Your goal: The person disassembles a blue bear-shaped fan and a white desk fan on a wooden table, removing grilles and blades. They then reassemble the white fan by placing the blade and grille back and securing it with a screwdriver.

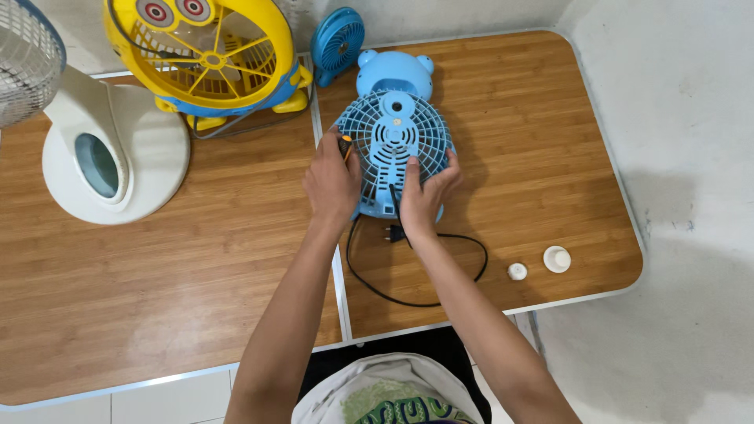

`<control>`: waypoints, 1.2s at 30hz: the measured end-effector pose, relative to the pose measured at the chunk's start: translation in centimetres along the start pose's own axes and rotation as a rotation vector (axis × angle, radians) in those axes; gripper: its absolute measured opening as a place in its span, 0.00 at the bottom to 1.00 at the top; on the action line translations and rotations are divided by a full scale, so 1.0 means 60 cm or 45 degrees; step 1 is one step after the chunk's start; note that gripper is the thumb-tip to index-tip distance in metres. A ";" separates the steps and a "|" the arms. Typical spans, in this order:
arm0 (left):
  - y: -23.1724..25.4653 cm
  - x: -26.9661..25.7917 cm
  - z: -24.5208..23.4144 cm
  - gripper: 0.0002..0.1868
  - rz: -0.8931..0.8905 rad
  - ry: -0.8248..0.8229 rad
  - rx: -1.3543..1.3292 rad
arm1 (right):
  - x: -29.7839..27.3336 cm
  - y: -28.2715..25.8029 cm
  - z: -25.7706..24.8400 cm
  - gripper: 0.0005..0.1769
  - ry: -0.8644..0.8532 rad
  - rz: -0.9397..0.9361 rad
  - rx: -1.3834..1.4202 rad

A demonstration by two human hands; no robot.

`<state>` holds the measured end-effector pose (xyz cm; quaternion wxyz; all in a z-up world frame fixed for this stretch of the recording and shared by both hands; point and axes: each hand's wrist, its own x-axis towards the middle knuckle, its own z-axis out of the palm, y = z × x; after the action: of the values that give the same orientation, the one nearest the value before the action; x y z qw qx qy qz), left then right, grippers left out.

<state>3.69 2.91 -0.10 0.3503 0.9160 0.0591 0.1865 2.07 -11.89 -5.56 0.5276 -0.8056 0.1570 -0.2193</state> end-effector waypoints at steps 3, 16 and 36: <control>-0.002 0.001 -0.008 0.25 -0.064 -0.019 -0.057 | -0.006 0.002 0.016 0.42 0.041 -0.018 -0.006; -0.003 -0.003 -0.029 0.28 -0.074 -0.051 -0.120 | 0.024 0.022 0.006 0.42 -0.149 -0.008 0.040; 0.126 -0.079 -0.042 0.04 0.751 -0.655 0.224 | -0.023 -0.005 -0.183 0.16 -0.461 -0.543 -0.082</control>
<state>-1.82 -2.31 5.19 0.2054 0.9369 -0.2802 0.0377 -4.78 -19.66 -1.73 0.4630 -0.8629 -0.1060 -0.1727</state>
